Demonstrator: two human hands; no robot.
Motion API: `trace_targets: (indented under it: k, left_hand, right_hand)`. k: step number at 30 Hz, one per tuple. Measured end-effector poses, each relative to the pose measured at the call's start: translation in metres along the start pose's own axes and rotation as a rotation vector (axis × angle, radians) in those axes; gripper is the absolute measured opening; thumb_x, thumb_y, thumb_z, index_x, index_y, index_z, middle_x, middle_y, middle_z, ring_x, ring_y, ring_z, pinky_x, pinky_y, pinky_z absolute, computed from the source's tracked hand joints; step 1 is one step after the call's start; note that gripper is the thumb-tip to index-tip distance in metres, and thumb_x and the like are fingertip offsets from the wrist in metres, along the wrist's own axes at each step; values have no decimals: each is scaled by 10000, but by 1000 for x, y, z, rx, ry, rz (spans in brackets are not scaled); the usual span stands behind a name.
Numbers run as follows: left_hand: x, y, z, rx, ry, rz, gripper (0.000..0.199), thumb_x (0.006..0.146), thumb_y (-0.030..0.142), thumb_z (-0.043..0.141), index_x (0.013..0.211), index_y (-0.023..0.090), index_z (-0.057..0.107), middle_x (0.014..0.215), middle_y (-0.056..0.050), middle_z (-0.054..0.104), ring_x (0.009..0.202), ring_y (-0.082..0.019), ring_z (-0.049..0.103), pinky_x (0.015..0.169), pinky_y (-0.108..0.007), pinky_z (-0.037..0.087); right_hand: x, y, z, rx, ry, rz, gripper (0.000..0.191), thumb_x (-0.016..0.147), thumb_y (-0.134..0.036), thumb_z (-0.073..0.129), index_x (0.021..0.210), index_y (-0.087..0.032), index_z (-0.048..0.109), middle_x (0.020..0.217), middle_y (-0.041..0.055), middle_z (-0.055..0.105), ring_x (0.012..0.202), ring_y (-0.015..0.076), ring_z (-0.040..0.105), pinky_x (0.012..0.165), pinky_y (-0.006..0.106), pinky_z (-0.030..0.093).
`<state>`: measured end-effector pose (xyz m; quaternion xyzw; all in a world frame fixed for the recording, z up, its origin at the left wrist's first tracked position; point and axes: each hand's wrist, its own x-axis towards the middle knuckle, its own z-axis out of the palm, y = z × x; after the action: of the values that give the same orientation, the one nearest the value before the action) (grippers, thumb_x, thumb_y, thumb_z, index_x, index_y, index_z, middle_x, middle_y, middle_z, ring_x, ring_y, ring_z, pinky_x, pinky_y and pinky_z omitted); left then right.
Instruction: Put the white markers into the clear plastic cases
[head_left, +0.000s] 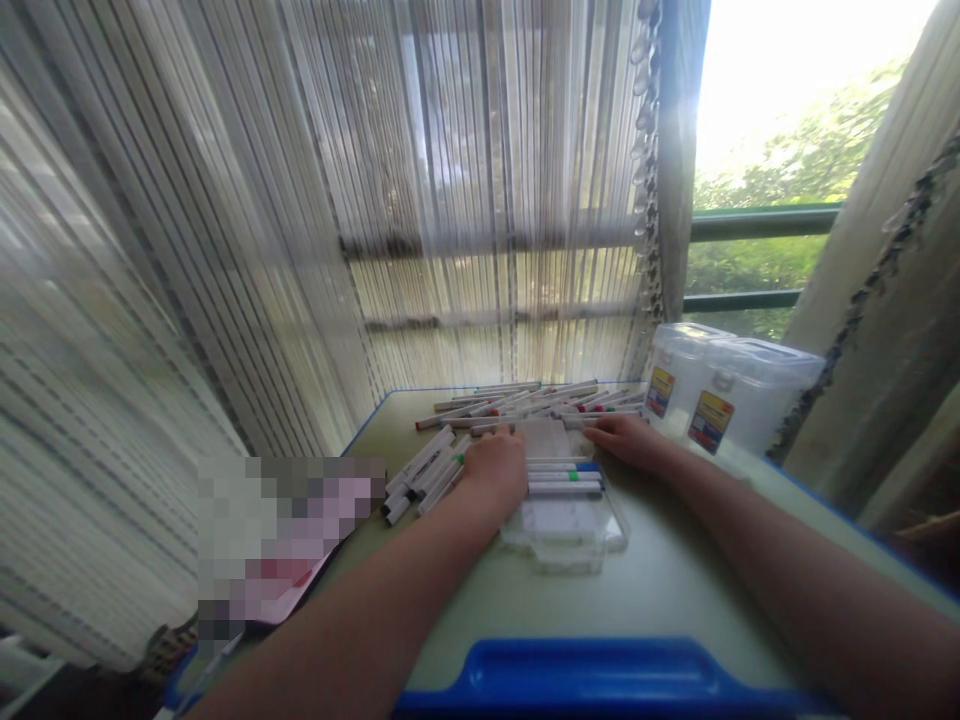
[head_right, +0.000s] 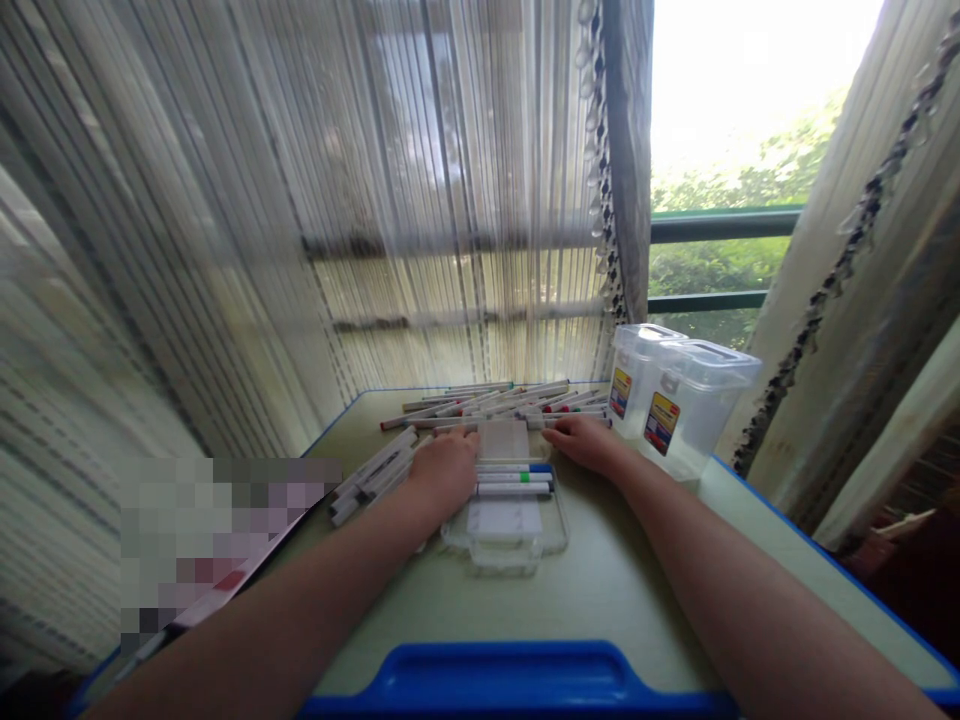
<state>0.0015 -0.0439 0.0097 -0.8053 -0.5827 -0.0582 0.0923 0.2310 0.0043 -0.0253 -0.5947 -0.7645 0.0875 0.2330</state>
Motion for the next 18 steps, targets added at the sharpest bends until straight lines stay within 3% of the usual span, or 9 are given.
trace_targets:
  k: [8,11,15,18]
  left_hand:
    - [-2,1,-7,4,-33,22,366,826,69,362,950,154,696,1045,-163,623,952,-293,616,688,-392,537]
    - [-2,3,-8,4,-2,9,368,821,57,368,981,156,685,1056,-163,624,955,-290,617,684,-388,540]
    - [-1,4,-10,32,108,-81,403,840,50,345,1142,116,603,1111,-200,615,962,-284,628,691,-386,541]
    - [0,2,-11,40,23,-175,374,840,49,361,1069,91,654,1017,-210,663,974,-271,636,742,-373,531]
  right_hand:
    - [0,0,0,26,-14,20,392,812,-486,417,651,-190,618,681,46,632,657,184,561,608,292,379]
    - [0,1,1,32,-12,27,392,809,-488,421,663,-191,631,693,48,643,663,187,568,610,293,382]
    - [-1,0,0,28,-11,25,396,810,-486,417,671,-190,640,704,51,648,669,188,570,620,296,385]
    - [-1,-2,-1,7,-14,20,397,811,-480,410,659,-190,633,689,49,640,659,188,560,617,300,381]
